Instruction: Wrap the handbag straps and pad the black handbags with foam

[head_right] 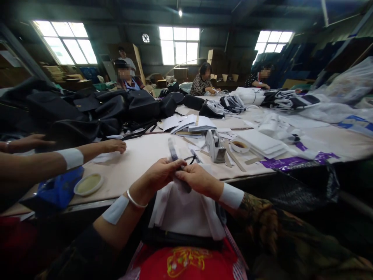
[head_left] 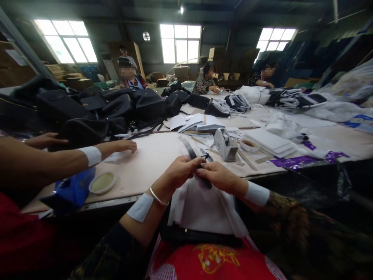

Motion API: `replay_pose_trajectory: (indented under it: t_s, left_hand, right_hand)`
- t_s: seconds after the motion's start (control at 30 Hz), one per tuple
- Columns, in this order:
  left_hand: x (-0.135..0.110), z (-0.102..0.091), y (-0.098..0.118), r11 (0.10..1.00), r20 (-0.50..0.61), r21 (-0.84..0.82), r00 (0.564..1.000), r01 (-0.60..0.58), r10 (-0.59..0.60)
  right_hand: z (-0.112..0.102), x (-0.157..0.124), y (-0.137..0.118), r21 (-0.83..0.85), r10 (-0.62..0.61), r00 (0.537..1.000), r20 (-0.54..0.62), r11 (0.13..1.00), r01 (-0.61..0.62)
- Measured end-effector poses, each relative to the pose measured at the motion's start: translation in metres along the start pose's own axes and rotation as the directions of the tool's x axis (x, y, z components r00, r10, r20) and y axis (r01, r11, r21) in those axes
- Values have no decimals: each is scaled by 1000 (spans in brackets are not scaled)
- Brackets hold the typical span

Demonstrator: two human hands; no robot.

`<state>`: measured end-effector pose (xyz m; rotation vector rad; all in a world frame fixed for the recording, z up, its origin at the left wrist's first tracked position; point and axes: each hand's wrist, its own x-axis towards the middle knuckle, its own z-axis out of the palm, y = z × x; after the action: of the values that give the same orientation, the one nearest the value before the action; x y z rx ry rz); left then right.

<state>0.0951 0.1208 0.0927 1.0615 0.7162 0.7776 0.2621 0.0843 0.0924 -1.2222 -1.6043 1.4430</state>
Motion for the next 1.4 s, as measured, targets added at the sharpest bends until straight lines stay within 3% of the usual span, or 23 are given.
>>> replay_pose_trajectory:
  t_s: [0.07,0.13,0.2,0.27,0.33,0.37,0.43,0.5,0.6,0.7,0.83,0.9,0.97,1.1,1.2,1.27,1.33,1.4]
  left_hand:
    - [0,-2,3,991,-98,120,993,-54,66]
    - [-1,-8,6,946,-193,285,958,-152,212]
    - [-3,-13,8,873,-223,408,898,-267,379]
    - [-8,-11,6,794,-169,462,840,-395,516]
    - [-14,-5,4,714,-41,477,799,-512,600]
    - [-17,-1,2,673,34,493,785,-551,619]
    - [-23,3,1,604,137,543,771,-584,622]
    - [-28,2,2,602,144,567,787,-563,600]
    - [-34,-6,3,716,57,509,849,-477,525]
    - [-37,-12,1,808,-74,465,893,-362,443]
    - [-36,-10,-4,861,-159,408,905,-303,394]
    - [-34,-9,-7,897,-171,337,919,-286,357]
    - [-34,-10,-8,941,-181,256,945,-221,272]
    - [-34,-16,-11,985,-128,166,990,-36,58]
    - [-35,-21,-13,995,-15,49,997,81,-81]
    - [-36,-23,-15,986,50,-37,986,163,-161]
    - [-37,-20,-17,972,78,-101,976,211,-204]
    - [-37,-15,-19,980,40,-104,986,167,-164]
  right_hand:
    - [-4,1,-2,-146,-95,993,-64,986,85]
    - [-8,-2,-5,-220,-192,965,-179,964,151]
    - [-11,-5,-9,-110,-107,957,-269,991,80]
    - [-9,-8,-13,142,158,971,-181,981,-133]
    - [-3,-7,-14,363,327,945,-6,881,-303]
    - [0,-6,-14,432,341,939,43,841,-325]
    - [6,-2,-14,480,296,955,13,836,-265]
    - [9,1,-12,363,208,974,-87,917,-163]
    - [7,4,-10,-74,-25,981,-194,997,11]
    - [5,2,-11,-518,-259,958,-123,840,161]
    - [7,-3,-9,-841,-363,932,15,500,208]
    - [8,-4,-7,-918,-419,905,76,326,228]
    - [7,-4,-4,-946,-512,848,141,184,268]
    - [5,-3,0,-942,-678,703,213,48,331]
    - [5,-2,1,-924,-731,642,230,43,380]
    - [7,-1,3,-912,-746,630,216,76,403]
    - [8,1,7,-901,-745,644,176,142,411]
    - [8,3,10,-875,-727,678,106,256,411]
